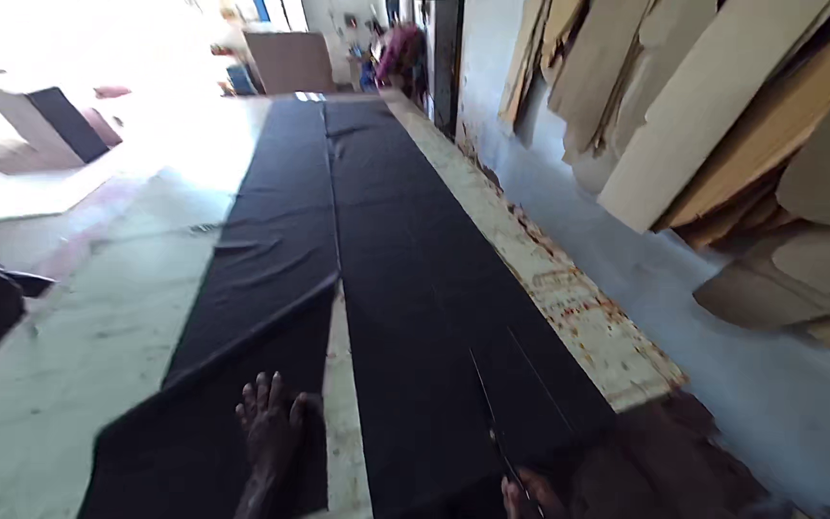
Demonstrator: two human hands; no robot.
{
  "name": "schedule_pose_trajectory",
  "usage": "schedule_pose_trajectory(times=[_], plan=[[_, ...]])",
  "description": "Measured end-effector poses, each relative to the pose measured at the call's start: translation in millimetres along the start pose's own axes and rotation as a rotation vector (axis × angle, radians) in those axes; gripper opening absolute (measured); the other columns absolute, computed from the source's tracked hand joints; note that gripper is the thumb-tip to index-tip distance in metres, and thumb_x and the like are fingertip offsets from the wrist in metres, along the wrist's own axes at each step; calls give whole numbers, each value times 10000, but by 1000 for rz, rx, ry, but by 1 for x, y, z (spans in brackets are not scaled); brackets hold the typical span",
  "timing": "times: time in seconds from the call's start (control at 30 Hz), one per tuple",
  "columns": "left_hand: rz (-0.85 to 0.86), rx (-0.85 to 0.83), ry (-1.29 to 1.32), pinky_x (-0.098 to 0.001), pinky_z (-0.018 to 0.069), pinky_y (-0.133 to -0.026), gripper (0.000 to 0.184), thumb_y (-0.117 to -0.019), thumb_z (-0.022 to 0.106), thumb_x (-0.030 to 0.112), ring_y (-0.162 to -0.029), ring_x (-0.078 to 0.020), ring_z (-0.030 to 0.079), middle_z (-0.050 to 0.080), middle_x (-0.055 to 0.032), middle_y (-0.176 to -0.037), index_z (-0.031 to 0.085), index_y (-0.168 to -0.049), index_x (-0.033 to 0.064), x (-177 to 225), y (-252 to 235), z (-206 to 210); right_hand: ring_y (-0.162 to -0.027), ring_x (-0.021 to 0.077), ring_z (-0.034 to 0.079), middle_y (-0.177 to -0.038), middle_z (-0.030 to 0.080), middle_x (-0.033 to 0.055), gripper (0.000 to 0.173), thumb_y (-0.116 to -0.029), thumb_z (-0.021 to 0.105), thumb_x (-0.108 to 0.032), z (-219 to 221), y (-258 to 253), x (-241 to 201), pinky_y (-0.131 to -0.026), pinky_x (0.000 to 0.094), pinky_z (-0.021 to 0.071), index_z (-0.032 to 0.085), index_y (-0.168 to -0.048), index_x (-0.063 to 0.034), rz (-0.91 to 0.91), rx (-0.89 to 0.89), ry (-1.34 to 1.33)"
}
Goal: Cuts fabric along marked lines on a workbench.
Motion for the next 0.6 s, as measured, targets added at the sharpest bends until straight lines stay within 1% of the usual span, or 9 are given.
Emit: schedule_pose_trajectory(times=[0.07, 0.17, 0.2, 0.27, 0.33, 0.4, 0.5, 0.6], plan=[[75, -61, 132, -656, 122, -1233, 722, -1015, 459, 556, -1545, -438, 206, 323, -195, -1644, 437, -1546, 67, 58, 32, 17, -528, 133, 602, -673, 600, 17, 467, -917, 733, -505, -19, 15, 1, -510, 303, 559, 609, -1008, -64, 38, 22, -32], [178, -155, 198, -651, 151, -1232, 698, -1028, 449, 558, -1548, -405, 225, 327, -162, -1651, 424, -1561, 108, 123, 64, 52, -517, 140, 602, -660, 589, 11, 466, -911, 735, -522, -46, 29, 0, -508, 315, 569, 611, -989, -79, 54, 22, -62], [213, -202, 182, -643, 157, -1237, 696, -1039, 410, 569, -1561, -372, 204, 300, -119, -1671, 389, -1585, 140, 141, 72, 61, -520, 138, 601, -667, 589, 7, 471, -908, 734, -530, -55, 35, 0, -511, 313, 568, 611, -993, -84, 64, 29, -44], [256, -302, 116, -616, 118, -1252, 710, -1047, 306, 610, -1586, -311, 130, 227, -48, -1706, 313, -1623, 195, 167, 85, 79, -523, 141, 607, -668, 591, 4, 504, -883, 752, -555, -69, 47, 0, -512, 312, 570, 601, -987, -85, 115, 52, -22], [274, -360, 21, -594, 75, -1260, 734, -1043, 243, 635, -1593, -305, 86, 177, -40, -1719, 285, -1633, 199, 177, 95, 95, -529, 142, 607, -671, 584, 3, 549, -849, 769, -589, -77, 62, 2, -522, 312, 569, 594, -987, -87, 182, 70, -9], [283, -369, -52, -585, 61, -1264, 748, -1034, 215, 655, -1596, -298, 53, 135, -29, -1728, 263, -1640, 218, 177, 97, 102, -529, 141, 599, -669, 575, 1, 571, -827, 778, -610, -81, 75, 5, -524, 310, 561, 591, -980, -93, 225, 81, 16], [317, -355, -46, -601, 84, -1259, 748, -1031, 245, 657, -1592, -305, 97, 166, -45, -1722, 280, -1635, 217, 176, 95, 100, -534, 131, 600, -673, 582, -4, 558, -835, 773, -606, -80, 93, 14, -523, 298, 554, 605, -976, -92, 244, 98, 47], [334, -334, -12, -627, 89, -1246, 782, -1018, 258, 676, -1581, -347, 136, 200, -90, -1710, 307, -1626, 187, 180, 90, 99, -531, 116, 592, -681, 586, -13, 553, -833, 776, -599, -73, 111, 18, -510, 286, 546, 607, -982, -94, 271, 175, 25]])
Point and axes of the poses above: each hand's wrist, its own y-axis away from the middle knuckle, its own z-axis out of the palm, x = y × z, the point moved 10 cm from there along -y, towards the middle knuckle
